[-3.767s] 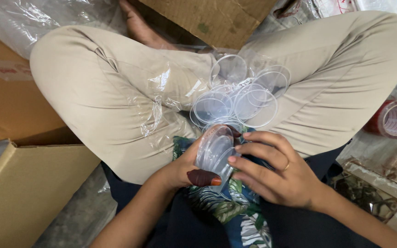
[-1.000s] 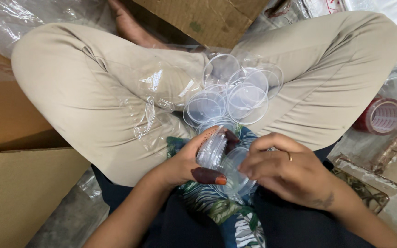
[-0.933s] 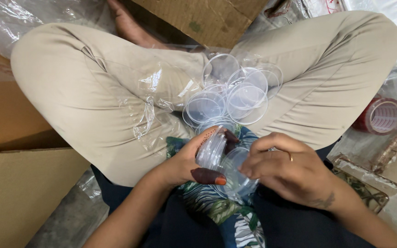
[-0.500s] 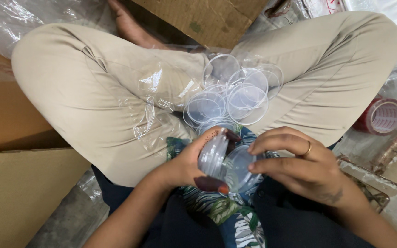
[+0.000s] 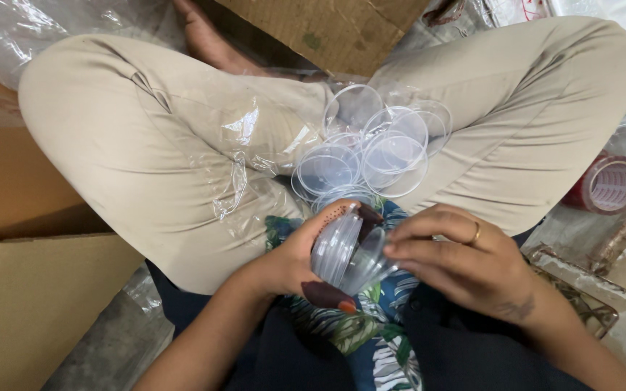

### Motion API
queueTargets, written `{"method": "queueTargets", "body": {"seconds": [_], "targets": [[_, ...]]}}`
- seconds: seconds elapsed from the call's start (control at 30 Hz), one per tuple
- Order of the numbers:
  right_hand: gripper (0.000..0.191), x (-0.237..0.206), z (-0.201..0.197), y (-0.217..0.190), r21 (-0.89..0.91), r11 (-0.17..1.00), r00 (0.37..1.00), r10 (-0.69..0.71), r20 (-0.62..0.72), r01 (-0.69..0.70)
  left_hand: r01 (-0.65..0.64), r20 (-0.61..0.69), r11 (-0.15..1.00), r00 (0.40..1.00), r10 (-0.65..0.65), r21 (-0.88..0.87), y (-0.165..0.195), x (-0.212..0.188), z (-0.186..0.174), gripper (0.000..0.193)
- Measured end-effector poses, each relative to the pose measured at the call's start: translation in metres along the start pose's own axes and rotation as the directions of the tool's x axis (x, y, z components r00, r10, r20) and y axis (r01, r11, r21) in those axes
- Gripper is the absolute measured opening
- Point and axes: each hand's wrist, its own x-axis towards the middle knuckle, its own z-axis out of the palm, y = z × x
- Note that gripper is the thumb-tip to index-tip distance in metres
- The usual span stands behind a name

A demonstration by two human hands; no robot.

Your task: The person sits on the floor and stacks small clear plastic cups and lids into tall stacks, then wraps the stacks in clear plastic film. A second person nearby handles cups from a large box of loose cups.

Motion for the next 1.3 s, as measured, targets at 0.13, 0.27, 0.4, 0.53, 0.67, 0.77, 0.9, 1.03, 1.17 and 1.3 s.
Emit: {"method": "queueTargets", "body": {"seconds": [0.13,0.27,0.4,0.53,0.67,0.77,0.9,1.03,1.17,1.3], "targets": [[0.026,-0.004,-0.009,0.006,0.052,0.997,0.985,0.042,0.167,-0.052,-0.022,-0.018,1.000,1.000,0.022,0.001,-0.003,0.000,-0.001,0.104],[0.024,-0.006,-0.020,0.009,0.068,0.997,0.976,0.017,0.218,-0.032,-0.024,-0.026,0.999,0.999,0.024,0.024,-0.004,0.001,-0.002,0.102],[0.019,-0.014,-0.032,0.007,0.078,0.988,0.970,0.110,0.218,-0.130,0.001,-0.065,1.000,0.998,-0.002,-0.018,-0.004,0.002,-0.001,0.108],[0.020,-0.016,-0.044,0.016,0.088,0.980,0.962,0.158,0.223,-0.181,0.006,-0.055,1.000,0.998,-0.007,-0.011,-0.003,0.001,-0.001,0.105],[0.031,-0.012,-0.045,0.019,-0.261,0.883,0.903,0.422,0.084,-0.389,-0.008,-0.049,1.000,0.999,0.008,0.001,-0.004,0.001,-0.004,0.104],[0.043,-0.005,-0.033,0.013,-0.341,0.891,0.954,0.283,-0.098,-0.299,-0.016,-0.046,1.000,0.999,0.016,0.003,-0.009,0.001,-0.006,0.108],[0.046,0.005,-0.013,0.004,-0.265,0.963,0.998,0.046,-0.031,-0.052,0.059,-0.090,0.998,0.994,-0.058,0.006,-0.017,0.000,-0.006,0.122],[0.039,0.008,0.009,0.000,-0.047,0.996,0.994,-0.072,0.080,0.076,0.058,-0.080,0.998,0.995,-0.059,-0.016,-0.020,-0.001,-0.007,0.125],[0.041,0.005,0.017,0.000,-0.076,0.996,0.995,-0.041,0.092,0.048,0.022,-0.048,0.998,0.999,-0.025,-0.053,-0.014,0.000,-0.007,0.117],[0.045,0.004,0.013,-0.003,-0.178,0.984,0.999,-0.015,0.030,0.020,0.085,-0.073,0.993,0.993,-0.092,-0.086,-0.007,0.003,-0.003,0.108]]}}
